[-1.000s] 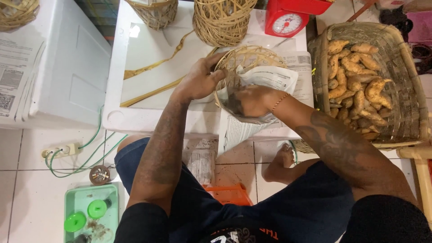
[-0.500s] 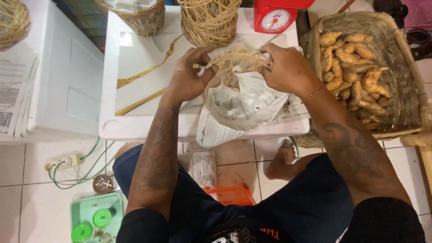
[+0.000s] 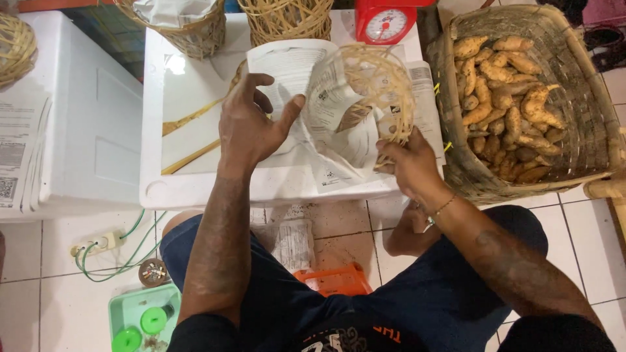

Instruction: Wrapping individual tubers in newspaper and placing them into woven baskets for packaging.

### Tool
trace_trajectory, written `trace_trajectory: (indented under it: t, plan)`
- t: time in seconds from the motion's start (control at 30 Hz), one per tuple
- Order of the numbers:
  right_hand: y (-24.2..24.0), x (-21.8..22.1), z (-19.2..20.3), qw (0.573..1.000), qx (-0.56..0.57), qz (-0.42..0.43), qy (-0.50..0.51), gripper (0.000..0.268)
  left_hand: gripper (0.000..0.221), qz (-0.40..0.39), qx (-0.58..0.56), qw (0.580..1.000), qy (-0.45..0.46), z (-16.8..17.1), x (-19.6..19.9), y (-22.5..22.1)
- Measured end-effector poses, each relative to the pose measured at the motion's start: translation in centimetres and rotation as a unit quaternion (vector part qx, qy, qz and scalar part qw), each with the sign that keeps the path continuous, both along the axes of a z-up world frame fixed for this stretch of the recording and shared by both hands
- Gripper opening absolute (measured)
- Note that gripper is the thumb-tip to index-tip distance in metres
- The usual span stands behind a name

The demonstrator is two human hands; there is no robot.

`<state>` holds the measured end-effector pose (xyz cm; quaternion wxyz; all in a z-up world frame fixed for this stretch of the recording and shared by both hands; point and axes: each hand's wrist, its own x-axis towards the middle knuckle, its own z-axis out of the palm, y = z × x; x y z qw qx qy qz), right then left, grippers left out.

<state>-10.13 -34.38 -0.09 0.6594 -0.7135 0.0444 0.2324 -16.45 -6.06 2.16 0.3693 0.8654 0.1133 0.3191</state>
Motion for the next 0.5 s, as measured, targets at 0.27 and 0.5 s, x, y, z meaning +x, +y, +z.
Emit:
trace_trajectory:
  t: [0.27, 0.5]
  plan:
    - [1.0, -4.5, 1.4, 0.988, -0.001, 0.151, 0.030, 0.054, 0.045, -0.048, -0.026, 0.976, 0.213, -2.5, 0.2, 1.2]
    - [0.1, -2.0, 7.8, 0.772, -0.287, 0.547, -0.148, 0.033, 0.043, -0.092, -0.047, 0.971, 0.216, -2.2, 0.1, 2.4]
